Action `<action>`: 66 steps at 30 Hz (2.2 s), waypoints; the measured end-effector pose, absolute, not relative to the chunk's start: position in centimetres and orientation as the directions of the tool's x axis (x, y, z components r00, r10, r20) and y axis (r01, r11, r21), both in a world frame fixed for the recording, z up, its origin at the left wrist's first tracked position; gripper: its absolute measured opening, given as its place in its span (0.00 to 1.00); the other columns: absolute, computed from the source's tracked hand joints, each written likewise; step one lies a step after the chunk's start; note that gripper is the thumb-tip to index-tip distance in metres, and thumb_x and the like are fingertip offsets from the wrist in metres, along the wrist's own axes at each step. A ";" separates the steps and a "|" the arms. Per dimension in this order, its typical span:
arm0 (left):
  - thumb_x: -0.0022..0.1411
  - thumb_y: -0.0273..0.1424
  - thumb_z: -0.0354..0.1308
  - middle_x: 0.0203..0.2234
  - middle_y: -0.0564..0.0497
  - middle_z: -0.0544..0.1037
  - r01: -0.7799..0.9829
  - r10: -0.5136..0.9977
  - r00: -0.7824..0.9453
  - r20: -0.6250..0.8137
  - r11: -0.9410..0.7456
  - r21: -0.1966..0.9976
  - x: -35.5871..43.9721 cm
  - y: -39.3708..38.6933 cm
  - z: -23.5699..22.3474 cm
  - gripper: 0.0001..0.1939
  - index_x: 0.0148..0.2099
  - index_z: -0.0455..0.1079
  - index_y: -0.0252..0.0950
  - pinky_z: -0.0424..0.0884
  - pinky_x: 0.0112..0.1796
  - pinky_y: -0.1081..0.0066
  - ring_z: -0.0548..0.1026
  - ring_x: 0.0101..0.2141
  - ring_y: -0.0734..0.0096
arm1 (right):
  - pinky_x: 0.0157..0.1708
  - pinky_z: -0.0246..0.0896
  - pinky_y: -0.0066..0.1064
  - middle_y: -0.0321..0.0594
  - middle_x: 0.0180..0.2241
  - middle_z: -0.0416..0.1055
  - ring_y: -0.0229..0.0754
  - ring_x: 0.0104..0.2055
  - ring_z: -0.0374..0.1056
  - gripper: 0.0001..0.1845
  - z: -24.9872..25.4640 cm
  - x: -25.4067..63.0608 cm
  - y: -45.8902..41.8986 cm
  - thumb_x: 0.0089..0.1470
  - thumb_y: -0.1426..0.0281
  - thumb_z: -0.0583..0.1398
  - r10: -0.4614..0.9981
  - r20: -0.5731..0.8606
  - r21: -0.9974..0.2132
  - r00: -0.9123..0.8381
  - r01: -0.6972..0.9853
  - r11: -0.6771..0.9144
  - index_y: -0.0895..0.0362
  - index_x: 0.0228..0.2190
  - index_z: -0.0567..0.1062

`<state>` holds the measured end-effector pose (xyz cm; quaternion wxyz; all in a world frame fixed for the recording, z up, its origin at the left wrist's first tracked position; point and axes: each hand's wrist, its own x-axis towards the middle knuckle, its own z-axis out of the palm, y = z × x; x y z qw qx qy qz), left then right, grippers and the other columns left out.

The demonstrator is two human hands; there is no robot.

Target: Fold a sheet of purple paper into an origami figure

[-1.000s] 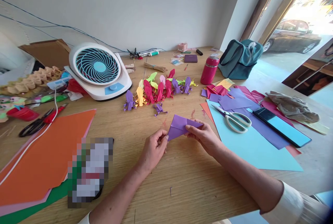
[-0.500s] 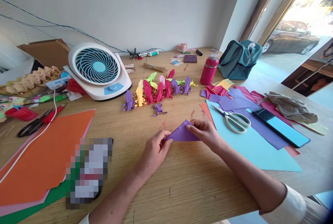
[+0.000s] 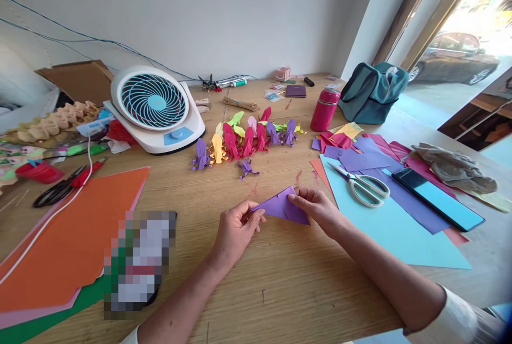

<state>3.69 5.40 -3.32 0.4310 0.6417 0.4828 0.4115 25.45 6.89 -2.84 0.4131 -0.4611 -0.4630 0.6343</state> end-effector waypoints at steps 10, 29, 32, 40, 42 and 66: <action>0.61 0.39 0.59 0.25 0.50 0.80 0.160 0.980 0.200 0.007 -0.039 0.986 3.7 5.8 -3.0 0.13 0.32 0.73 0.33 0.67 0.22 0.78 0.71 0.18 0.78 | 0.24 0.50 0.28 0.32 0.21 0.66 0.33 0.22 0.57 0.26 -3.6 25.7 7.1 0.45 0.47 0.67 0.947 -0.166 -0.979 -0.274 -0.067 -0.191 0.57 0.24 0.71; 0.64 0.37 0.56 0.26 0.48 0.81 0.210 0.969 0.244 0.045 -0.098 0.973 3.4 6.1 -3.1 0.13 0.34 0.74 0.33 0.67 0.21 0.77 0.73 0.19 0.76 | 0.24 0.52 0.28 0.35 0.23 0.69 0.35 0.24 0.59 0.25 -3.6 25.4 7.1 0.44 0.47 0.67 0.956 -0.120 -0.987 -0.267 -0.071 -0.144 0.58 0.27 0.76; 0.66 0.34 0.55 0.26 0.51 0.81 0.265 0.957 0.247 0.154 -0.219 0.939 3.5 5.6 -2.9 0.11 0.35 0.75 0.35 0.69 0.24 0.77 0.74 0.19 0.77 | 0.24 0.52 0.28 0.35 0.23 0.70 0.35 0.24 0.59 0.24 -3.3 25.0 6.8 0.42 0.50 0.69 0.964 -0.114 -0.988 -0.240 -0.072 -0.135 0.58 0.28 0.77; 0.66 0.32 0.57 0.23 0.54 0.79 0.308 0.912 0.303 0.276 -0.368 0.877 3.4 4.7 -2.4 0.07 0.40 0.76 0.38 0.69 0.26 0.78 0.76 0.20 0.77 | 0.22 0.50 0.29 0.35 0.21 0.68 0.35 0.22 0.59 0.21 -2.1 24.2 5.8 0.39 0.53 0.71 0.973 -0.117 -0.987 -0.199 -0.084 -0.136 0.58 0.24 0.77; 0.65 0.32 0.59 0.20 0.56 0.77 0.305 0.919 0.270 0.286 -0.363 0.880 3.4 4.8 -2.4 0.06 0.39 0.76 0.37 0.68 0.25 0.79 0.74 0.20 0.77 | 0.22 0.49 0.29 0.35 0.21 0.67 0.36 0.22 0.58 0.21 -2.0 24.2 5.7 0.40 0.53 0.71 0.973 -0.121 -0.985 -0.196 -0.097 -0.142 0.58 0.23 0.76; 0.64 0.31 0.58 0.26 0.53 0.71 0.221 0.923 0.288 0.255 -0.324 0.920 3.5 5.5 -1.9 0.07 0.33 0.72 0.35 0.62 0.26 0.77 0.67 0.26 0.76 | 0.26 0.50 0.31 0.36 0.24 0.68 0.38 0.26 0.59 0.13 -2.1 24.1 5.2 0.50 0.59 0.67 0.981 0.043 -0.999 -0.191 -0.029 0.038 0.56 0.25 0.77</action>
